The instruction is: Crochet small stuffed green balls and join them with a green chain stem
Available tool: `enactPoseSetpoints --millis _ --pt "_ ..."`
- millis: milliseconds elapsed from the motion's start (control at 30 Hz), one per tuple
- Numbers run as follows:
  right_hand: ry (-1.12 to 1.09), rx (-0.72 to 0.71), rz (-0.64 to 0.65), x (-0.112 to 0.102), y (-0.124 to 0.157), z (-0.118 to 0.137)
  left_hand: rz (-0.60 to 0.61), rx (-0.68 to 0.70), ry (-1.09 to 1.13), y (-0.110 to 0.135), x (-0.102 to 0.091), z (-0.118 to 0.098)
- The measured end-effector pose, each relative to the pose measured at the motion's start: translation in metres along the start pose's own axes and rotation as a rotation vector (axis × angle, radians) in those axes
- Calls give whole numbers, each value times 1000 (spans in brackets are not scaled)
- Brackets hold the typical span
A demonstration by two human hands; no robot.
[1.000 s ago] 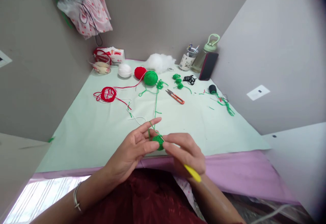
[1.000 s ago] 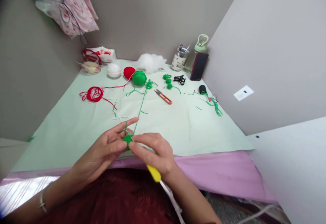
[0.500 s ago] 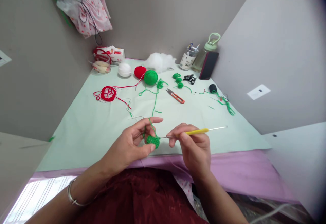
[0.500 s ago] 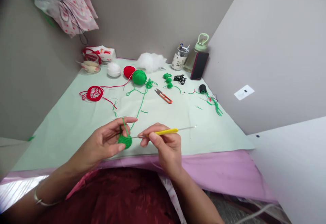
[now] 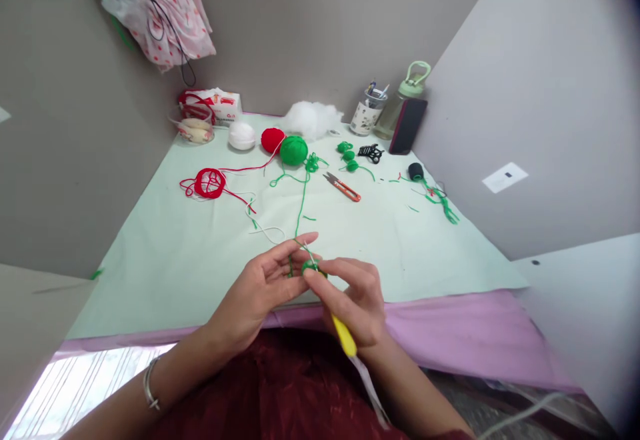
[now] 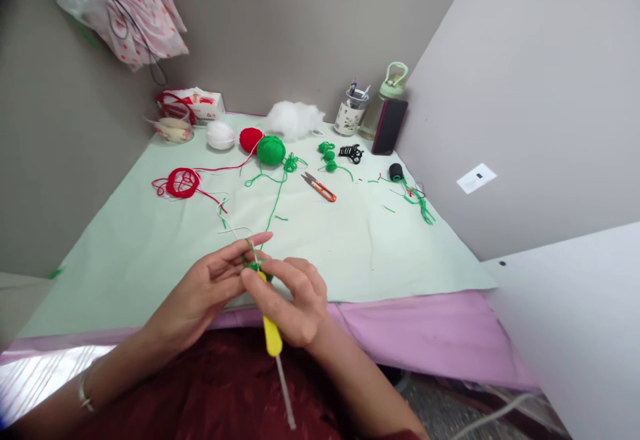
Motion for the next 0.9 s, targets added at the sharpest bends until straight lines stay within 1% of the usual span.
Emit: enactPoseSetpoints --millis 67,133,200,300,433,500,567,667,733,800,900 --pt "-108 -26 -120 -7 -2 1 64 -38 54 1 4 1" --pt "-276 58 -146 -8 -6 -6 93 -48 81 1 2 -1" --pt "-433 157 -170 -10 -10 -14 82 -32 73 1 -3 -4" --pt "-632 301 -250 -16 -11 -27 89 -12 32 0 -10 -6" --pt "-886 501 -285 -12 -8 -43 129 5 -5 0 -11 -5" --pt "-970 548 -261 -6 -7 -44 127 26 -40 1 -9 -6" --pt "-934 499 -204 -3 -8 -38 136 43 -80 2 -5 -7" --pt "-679 327 -124 -3 -10 -24 154 48 -117 3 1 -7" --pt "-600 275 -110 -2 -11 -21 131 58 -138 3 0 -9" --pt "-667 309 -140 -2 -11 -25 82 81 -183 4 -4 -12" --pt "-807 421 -207 -1 -10 -36 10 123 -280 6 -8 -19"
Point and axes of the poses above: each hand's wrist, its own y-axis away from the middle knuckle, its own x-axis out of the palm, z = x × y, the point moved 7 cm from there along -y, towards the middle knuckle, and after that the axes turned 15 degrees about -y, right-handed, at the moved point
